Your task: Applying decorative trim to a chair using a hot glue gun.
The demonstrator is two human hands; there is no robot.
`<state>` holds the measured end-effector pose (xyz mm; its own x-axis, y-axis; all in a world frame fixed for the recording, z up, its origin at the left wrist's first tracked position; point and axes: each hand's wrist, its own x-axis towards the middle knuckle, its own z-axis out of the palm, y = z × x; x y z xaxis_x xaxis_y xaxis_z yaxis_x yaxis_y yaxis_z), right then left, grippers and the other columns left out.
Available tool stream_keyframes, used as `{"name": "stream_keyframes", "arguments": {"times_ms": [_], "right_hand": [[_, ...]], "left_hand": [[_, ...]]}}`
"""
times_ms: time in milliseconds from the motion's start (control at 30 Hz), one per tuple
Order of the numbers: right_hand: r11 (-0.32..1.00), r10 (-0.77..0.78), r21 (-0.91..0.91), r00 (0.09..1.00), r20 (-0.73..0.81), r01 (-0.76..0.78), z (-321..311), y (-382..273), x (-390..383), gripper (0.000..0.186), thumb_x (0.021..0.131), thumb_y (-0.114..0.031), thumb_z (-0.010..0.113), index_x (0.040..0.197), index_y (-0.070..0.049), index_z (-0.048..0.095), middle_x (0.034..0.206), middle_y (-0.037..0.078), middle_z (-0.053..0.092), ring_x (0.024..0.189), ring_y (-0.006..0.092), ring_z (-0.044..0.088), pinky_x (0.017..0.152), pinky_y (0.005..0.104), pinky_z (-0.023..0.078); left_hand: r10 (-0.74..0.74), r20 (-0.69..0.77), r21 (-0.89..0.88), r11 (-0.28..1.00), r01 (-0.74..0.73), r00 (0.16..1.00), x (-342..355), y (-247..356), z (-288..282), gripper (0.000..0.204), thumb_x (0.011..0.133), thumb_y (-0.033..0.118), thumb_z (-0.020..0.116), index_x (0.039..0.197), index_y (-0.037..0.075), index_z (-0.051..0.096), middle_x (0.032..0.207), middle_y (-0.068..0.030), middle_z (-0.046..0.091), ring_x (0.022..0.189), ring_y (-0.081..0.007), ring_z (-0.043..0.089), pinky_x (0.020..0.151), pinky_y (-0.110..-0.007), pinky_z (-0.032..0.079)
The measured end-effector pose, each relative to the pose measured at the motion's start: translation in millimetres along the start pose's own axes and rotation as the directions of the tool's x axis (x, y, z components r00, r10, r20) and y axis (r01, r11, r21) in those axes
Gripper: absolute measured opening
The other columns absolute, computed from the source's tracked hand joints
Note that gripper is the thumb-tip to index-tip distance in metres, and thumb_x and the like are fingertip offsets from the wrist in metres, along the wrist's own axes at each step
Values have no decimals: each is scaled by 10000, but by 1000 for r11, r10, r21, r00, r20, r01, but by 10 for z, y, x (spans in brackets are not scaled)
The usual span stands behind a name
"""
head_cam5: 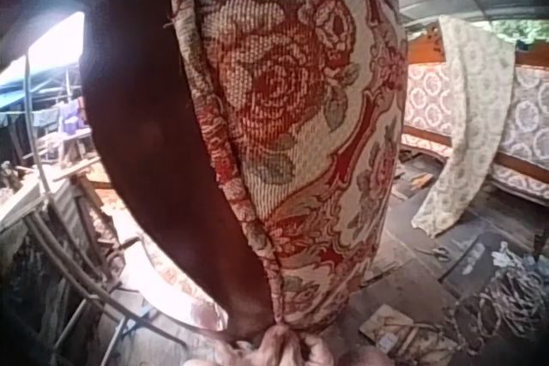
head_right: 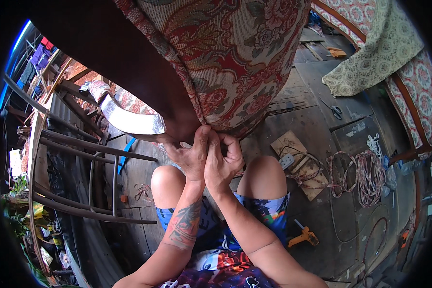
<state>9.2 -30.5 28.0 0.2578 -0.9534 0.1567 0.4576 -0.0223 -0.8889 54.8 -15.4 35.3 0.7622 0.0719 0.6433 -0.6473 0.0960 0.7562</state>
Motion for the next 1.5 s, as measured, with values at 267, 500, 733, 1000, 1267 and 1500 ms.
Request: {"name": "stream_keyframes", "arguments": {"times_ms": [267, 500, 733, 1000, 1267, 1500], "right_hand": [[1000, 8, -5, 1000, 17, -8, -14, -45, 14, 168, 961, -129, 716, 900, 23, 678, 865, 29, 688, 794, 68, 582, 745, 244, 498], [999, -36, -21, 999, 11, 36, 0, -47, 3, 137, 959, -110, 712, 918, 17, 679, 883, 37, 695, 802, 81, 606, 752, 246, 506], [999, -6, -42, 1000, 21, 6, -19, -47, 5, 125, 956, -102, 711, 940, 16, 674, 910, 46, 697, 826, 93, 619, 775, 256, 515], [999, -16, -51, 1000, 20, 17, -11, -48, 3, 126, 958, -100, 705, 943, 21, 671, 915, 51, 699, 844, 99, 622, 786, 261, 515], [998, -17, -52, 1000, 19, 18, -9, -58, 11, 133, 958, -103, 705, 935, 24, 674, 908, 53, 703, 837, 99, 629, 774, 262, 517], [999, -18, -34, 1000, 17, 18, -6, -48, 5, 139, 957, -112, 710, 930, 20, 674, 898, 48, 700, 818, 92, 623, 757, 257, 515]], "left_hand": [[-12, 9, 15, 1000, 12, 1000, -6, -39, 4, 655, 702, 167, 938, 1203, -39, 570, 1086, -123, 638, 929, -226, 610, 855, -347, 500], [-26, 4, 14, 1000, 26, 1000, -29, -108, -23, 679, 697, 174, 941, 1215, -48, 562, 1100, -134, 627, 977, -233, 586, 894, -358, 487], [-43, -7, 0, 999, 43, 999, -33, -84, -8, 689, 694, 180, 943, 1218, -53, 561, 1097, -135, 628, 962, -233, 584, 885, -357, 490], [3, 6, 46, 999, -3, 1000, -15, -71, -16, 685, 693, 190, 945, 1214, -47, 569, 1114, -134, 622, 976, -239, 588, 888, -359, 488], [-55, 9, -22, 998, 55, 998, -23, -81, -9, 677, 700, 192, 941, 1213, -47, 569, 1131, -133, 619, 991, -232, 584, 888, -349, 486], [-19, 11, 17, 1000, 19, 1000, -21, -95, -23, 673, 701, 198, 940, 1207, -48, 571, 1102, -139, 634, 953, -239, 603, 859, -357, 503]]}}
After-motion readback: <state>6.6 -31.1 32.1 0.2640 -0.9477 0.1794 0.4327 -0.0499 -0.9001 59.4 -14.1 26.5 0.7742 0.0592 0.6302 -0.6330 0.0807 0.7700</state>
